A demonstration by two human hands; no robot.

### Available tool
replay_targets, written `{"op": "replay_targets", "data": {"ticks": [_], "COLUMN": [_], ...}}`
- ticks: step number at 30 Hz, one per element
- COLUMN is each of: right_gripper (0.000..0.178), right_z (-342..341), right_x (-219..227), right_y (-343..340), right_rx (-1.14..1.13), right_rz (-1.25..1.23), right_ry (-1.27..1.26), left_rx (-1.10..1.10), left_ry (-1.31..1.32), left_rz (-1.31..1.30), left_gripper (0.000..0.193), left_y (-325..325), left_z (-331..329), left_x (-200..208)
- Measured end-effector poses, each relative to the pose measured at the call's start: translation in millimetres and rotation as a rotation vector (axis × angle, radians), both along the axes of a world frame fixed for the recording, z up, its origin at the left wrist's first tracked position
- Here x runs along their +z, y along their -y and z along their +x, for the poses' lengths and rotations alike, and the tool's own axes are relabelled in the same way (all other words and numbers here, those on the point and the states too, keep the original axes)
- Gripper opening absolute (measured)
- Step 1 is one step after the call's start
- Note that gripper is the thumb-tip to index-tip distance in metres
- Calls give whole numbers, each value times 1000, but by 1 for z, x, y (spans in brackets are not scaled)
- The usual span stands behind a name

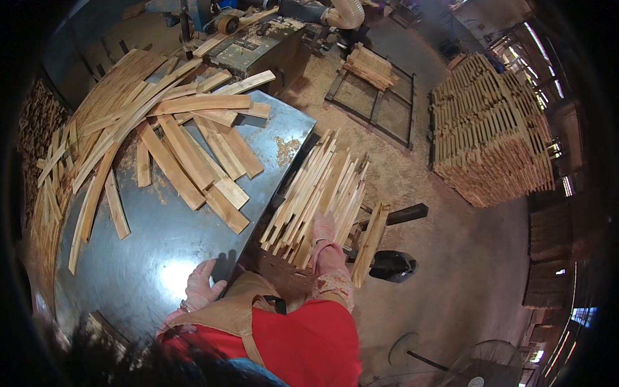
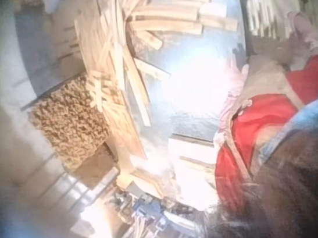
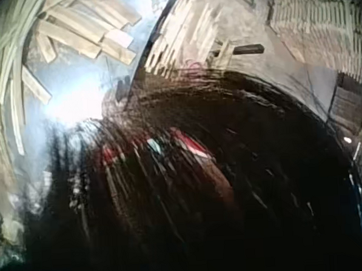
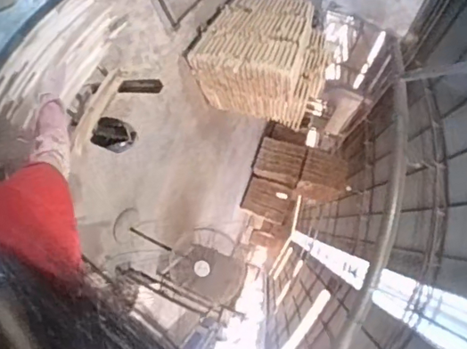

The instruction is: The person picks up thin wooden planks from a pile on a metal table and arranges them into a neat stack. They repeatedly gather the planks, align them, and place them onto the growing stack while wearing pink gloves.

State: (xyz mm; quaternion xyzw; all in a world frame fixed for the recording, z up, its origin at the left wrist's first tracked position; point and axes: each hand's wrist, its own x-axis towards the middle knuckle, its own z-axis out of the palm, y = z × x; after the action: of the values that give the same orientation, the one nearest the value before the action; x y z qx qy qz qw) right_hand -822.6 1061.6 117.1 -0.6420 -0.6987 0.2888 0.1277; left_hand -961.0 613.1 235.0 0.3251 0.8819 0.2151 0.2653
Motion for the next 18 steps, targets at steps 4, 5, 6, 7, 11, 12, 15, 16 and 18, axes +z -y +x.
{"op": "replay_targets", "data": {"ticks": [4, 5, 6, 7, 11, 12, 15, 16, 18], "right_gripper": [71, 71, 70, 65, 48, 47, 54, 58, 72], "right_z": [-22, -40, -54, -68, -102, -117, -176, -202, -265], "right_x": [-90, -95, -98, -96, -47, -23, 44, 65, 105], "right_y": [-28, -28, -26, -29, -48, -54, -42, -28, 31], "right_rx": [9, 5, -11, 2, 30, -3, 298, 468, 802], "right_rz": [-207, -220, -233, -243, -58, -3, 79, 87, 4], "right_ry": [7, -17, -45, -18, 112, -56, -581, -756, -307], "left_rx": [72, 81, 81, 88, 205, 247, 365, 393, 417], "left_ry": [68, 67, 78, 83, 123, 157, 222, 236, 247], "left_rz": [-126, -74, -80, -94, -215, -244, -295, -301, -261], "left_gripper": [81, 81, 81, 81, 79, 79, 78, 78, 78], "left_y": [-28, -28, -32, -38, -31, -30, -25, -23, -22], "left_z": [-14, -15, -17, -20, -17, -18, -23, -22, -25], "left_x": [16, 13, 14, 21, 29, 34, 37, 36, 36]}}
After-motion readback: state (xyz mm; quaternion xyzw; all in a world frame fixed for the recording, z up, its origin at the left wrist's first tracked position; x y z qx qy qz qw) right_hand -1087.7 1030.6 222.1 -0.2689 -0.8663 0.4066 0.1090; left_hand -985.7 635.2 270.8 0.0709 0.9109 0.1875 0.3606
